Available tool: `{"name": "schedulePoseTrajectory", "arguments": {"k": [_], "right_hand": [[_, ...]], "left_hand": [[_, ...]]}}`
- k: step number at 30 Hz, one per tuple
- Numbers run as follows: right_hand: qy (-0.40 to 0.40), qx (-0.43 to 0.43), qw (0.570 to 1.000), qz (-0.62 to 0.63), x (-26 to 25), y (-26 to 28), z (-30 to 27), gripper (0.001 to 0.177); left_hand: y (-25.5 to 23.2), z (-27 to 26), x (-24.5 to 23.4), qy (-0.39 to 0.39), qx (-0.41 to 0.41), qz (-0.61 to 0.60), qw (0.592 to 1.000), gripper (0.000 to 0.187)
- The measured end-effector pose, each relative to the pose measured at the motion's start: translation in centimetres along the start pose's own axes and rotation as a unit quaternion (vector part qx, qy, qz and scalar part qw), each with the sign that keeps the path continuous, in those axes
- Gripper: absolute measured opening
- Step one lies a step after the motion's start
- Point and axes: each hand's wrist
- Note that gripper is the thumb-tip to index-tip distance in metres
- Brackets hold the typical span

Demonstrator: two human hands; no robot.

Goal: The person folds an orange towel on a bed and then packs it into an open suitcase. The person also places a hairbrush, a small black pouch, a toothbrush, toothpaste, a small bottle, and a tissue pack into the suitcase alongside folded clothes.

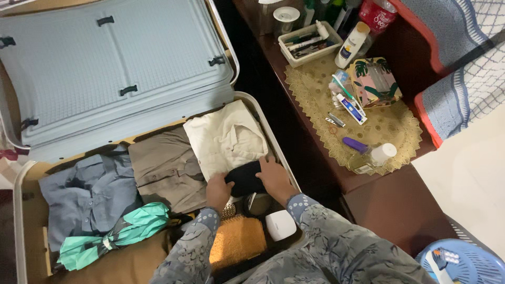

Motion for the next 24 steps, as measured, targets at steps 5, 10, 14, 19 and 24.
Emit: {"name": "schedulePoseTrajectory", "arguments": {"k": [5,10,14,19,24], "right_hand": [[0.011,0.002,1.000,0.001,0.4,-0.1,0.4,0.052],[-0.031,-0.035,0.999,0.021,-1.1,0.0,0.1,0.056],[-0.033,-0.051,0.998,0.035,-2.4,0.2,-1.2,0.050],[-0.033,-0.068,0.991,0.108,-3.9,-0.8,-1.5,0.042],[-0.104,-0.099,0.977,0.155,-6.6,-1.9,-0.5,0.018]], "left_hand": [[-1.0,0.8,-1.1,0.096,-0.097,0.028,0.990,0.033],[-2.9,1.8,-2.1,0.106,-0.159,0.079,0.978,0.032],[-4.1,2.1,-1.8,0.052,-0.101,0.077,0.991,0.029],[-6.0,3.0,-1.9,0.057,-0.034,0.036,0.997,0.034],[-12.4,5.4,-1.1,0.113,0.033,-0.220,0.968,0.030]]}}
Point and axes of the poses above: each hand's wrist, its own z-axis towards the middle knuckle, its own x-axis out of the palm, y = z × x, and after that the axes turned 2 degrees about -z, right-handed
